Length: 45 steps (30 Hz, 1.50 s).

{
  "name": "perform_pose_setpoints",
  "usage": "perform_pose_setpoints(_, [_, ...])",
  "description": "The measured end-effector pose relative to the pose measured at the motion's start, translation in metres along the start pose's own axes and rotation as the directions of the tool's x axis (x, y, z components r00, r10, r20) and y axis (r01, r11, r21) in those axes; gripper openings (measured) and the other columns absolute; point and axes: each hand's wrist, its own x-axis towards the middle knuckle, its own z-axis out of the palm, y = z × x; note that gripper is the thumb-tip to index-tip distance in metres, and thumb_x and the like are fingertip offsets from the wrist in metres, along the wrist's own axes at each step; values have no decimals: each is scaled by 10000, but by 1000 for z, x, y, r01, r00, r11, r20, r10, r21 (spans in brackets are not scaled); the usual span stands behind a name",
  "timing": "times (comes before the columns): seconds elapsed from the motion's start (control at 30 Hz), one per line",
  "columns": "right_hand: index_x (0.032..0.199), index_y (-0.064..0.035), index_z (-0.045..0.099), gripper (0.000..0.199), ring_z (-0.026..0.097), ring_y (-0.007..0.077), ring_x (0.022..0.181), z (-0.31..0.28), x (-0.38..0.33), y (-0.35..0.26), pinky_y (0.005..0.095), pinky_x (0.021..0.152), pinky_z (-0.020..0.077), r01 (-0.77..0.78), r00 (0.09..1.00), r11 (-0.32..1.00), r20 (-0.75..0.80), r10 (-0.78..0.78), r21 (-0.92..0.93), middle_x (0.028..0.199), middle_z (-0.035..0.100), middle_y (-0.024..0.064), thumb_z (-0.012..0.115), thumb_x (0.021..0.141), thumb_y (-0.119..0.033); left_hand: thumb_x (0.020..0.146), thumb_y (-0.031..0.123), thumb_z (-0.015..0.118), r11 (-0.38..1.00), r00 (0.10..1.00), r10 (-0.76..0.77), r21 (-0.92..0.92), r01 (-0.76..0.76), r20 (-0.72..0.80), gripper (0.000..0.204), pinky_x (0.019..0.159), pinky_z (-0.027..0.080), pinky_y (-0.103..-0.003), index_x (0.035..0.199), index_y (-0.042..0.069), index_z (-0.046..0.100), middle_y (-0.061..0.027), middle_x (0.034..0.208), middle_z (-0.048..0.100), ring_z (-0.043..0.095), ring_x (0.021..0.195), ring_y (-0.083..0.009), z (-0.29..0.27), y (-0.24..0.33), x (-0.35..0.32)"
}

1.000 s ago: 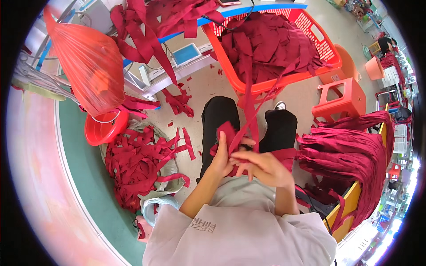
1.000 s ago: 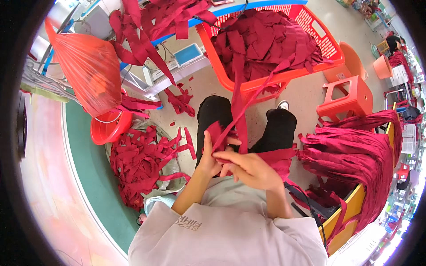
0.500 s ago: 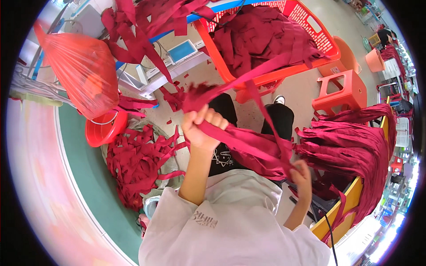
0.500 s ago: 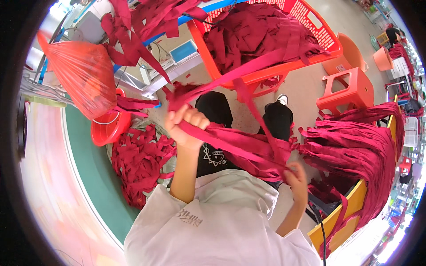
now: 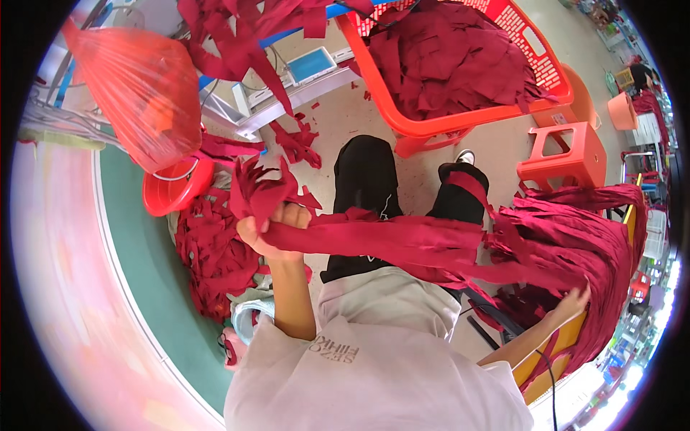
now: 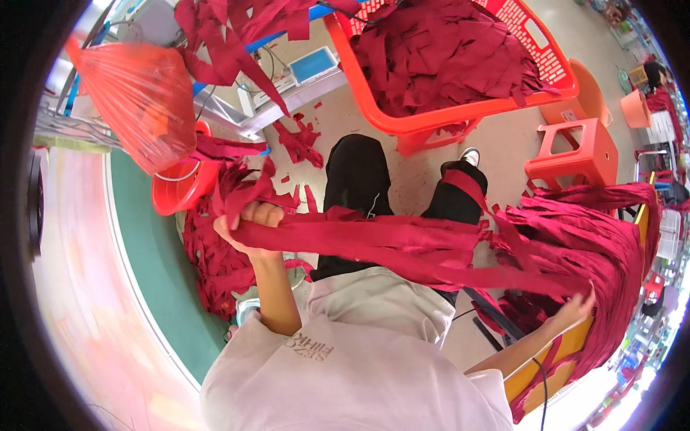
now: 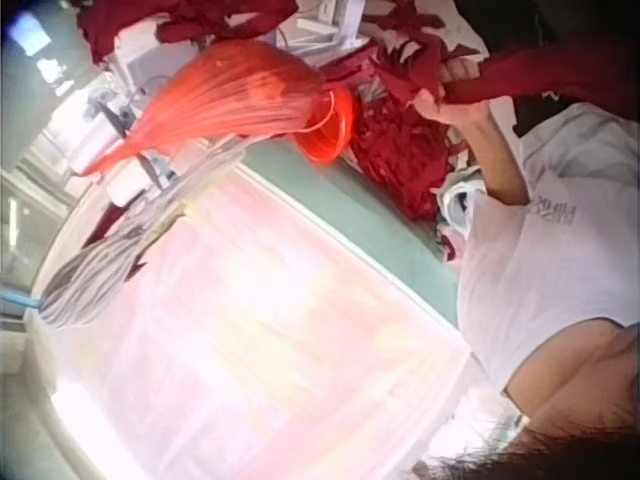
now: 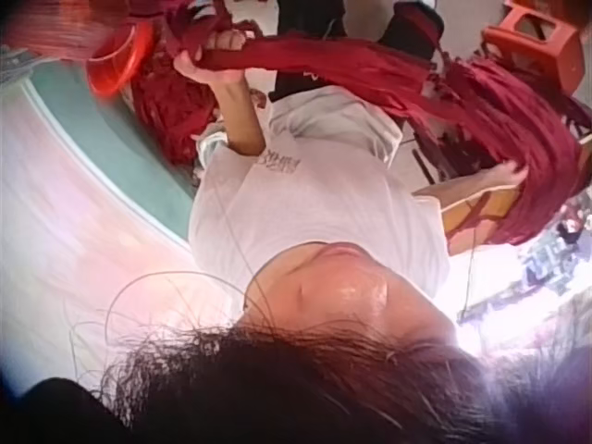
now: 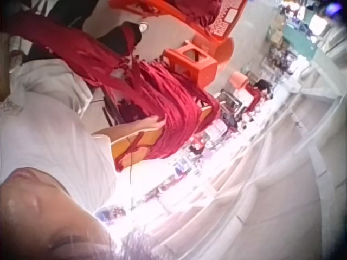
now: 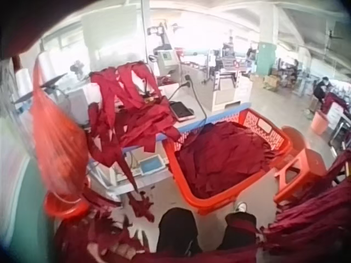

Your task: Picking up, straightening, and sorting red fabric strips into bins in a factory setting.

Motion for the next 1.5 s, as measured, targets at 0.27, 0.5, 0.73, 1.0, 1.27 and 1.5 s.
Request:
perform_pose_setpoints(0.27, [1067, -5, 678, 261, 566, 115, 869, 66, -186, -241, 258, 768, 447, -376, -89, 807, 849, -521, 456, 925, 649, 90, 499, 999, -182, 755, 50, 616, 917, 906, -352, 108, 384, -236, 245, 536, 372, -311, 996, 15, 587, -10, 643, 516, 484, 570, -154, -10, -23, -48])
perform_pose_setpoints(0.5, [699, -27, 429, 447, 261, 52, 616, 93, -243, -320, 307, 501, 242, -527, -467, 787, 664, -584, 322, 647, 297, -12, 523, 1005, -339, 803, 38, 716, 613, 812, -287, 554, 563, -508, 444, 921, 448, -293, 1209, -1, 539, -32, 1120, 589, 552, 1068, -146, 37, -45, -53])
perform_pose_setpoints(0.73, [894, -12, 585, 55, 543, 34, 771, 81, -250, -333, 217, 719, 454, -645, -264, 683, 739, -620, 343, 836, 608, -32, 629, 886, -44, 807, 18, 678, 607, 777, -210, 544, 579, -593, 222, 459, 266, -221, 974, 89, 550, 67, 677, 464, 396, 523, -39, 33, -63, -55])
perform_pose_setpoints(1.0, [1075, 17, 535, 164, 597, 80, 782, 49, -230, -352, 238, 709, 487, -844, -330, 519, 631, -702, 136, 897, 618, 39, 540, 914, 42, 826, 383, 695, 671, 834, -490, 501, 547, -254, 366, 599, 360, -220, 996, 89, 559, 60, 825, 517, 464, 720, -44, -8, -61, -73])
perform_pose_setpoints(1.27, [1086, 28, 601, 169, 625, 91, 695, 43, -240, -300, 237, 532, 520, -691, -507, 714, 780, -366, -113, 831, 641, 37, 542, 949, -51, 926, 573, 503, 662, 871, -266, 579, 476, -413, 641, 621, 408, -196, 1275, 36, 519, -13, 1024, 604, 530, 803, -54, 25, -69, -52])
perform_pose_setpoints(1.5, [889, 1, 589, 82, 474, 44, 474, 39, -222, -262, 211, 408, 366, -630, -349, 776, 886, -305, 19, 630, 558, -6, 568, 940, -61, 950, 156, 592, 677, 914, -128, 639, 365, -386, 211, 804, 488, -261, 1107, 16, 612, -31, 1024, 653, 602, 929, -104, 34, -102, -43])
